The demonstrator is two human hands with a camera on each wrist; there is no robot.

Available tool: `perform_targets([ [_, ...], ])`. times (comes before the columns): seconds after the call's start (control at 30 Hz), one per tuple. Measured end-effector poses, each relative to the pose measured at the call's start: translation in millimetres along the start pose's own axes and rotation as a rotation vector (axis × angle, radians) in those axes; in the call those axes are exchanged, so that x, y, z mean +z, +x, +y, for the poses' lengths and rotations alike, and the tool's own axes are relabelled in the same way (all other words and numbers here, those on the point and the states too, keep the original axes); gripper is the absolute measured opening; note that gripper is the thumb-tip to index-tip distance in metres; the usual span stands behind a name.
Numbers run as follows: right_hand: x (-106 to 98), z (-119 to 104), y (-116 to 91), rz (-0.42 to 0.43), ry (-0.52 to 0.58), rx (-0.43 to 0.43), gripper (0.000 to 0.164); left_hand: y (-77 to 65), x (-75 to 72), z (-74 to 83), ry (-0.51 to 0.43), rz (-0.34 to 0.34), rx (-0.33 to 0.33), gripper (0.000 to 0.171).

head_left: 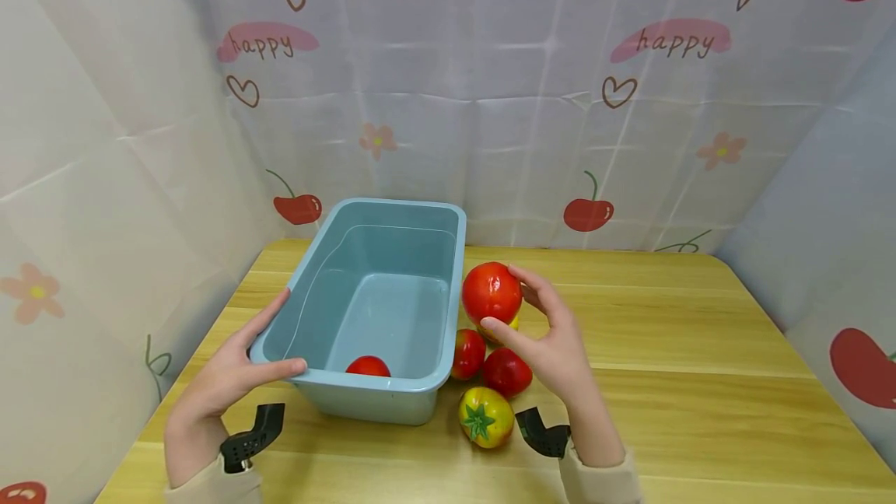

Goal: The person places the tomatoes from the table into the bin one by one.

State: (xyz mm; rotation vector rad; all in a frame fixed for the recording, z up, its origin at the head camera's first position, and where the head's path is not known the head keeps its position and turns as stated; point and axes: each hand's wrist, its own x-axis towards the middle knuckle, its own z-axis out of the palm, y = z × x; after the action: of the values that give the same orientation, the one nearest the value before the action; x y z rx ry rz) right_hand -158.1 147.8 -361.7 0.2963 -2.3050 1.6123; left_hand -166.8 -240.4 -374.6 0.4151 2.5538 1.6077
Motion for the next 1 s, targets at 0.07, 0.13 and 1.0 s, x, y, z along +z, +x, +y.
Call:
perform_targets([
  [0.07,3.4,-2.5,-1.6,-0.011,0.004,-0.008,0.060,0.0,0.1,0.1,0.001,0.001,-0.001,0.090],
  [0.13,7.0,-4.5,-3.4,-0.019,0.011,-0.021,0.060,-0.1,0.1,0.1,-0.001,0.002,-0.002,0.090],
  [1.0,50.4,-15.9,-14.5,-0.160,0.168,-0.040,0.061,-0.2,0.0,0.5,0.009,0.004,-0.007,0.090],
])
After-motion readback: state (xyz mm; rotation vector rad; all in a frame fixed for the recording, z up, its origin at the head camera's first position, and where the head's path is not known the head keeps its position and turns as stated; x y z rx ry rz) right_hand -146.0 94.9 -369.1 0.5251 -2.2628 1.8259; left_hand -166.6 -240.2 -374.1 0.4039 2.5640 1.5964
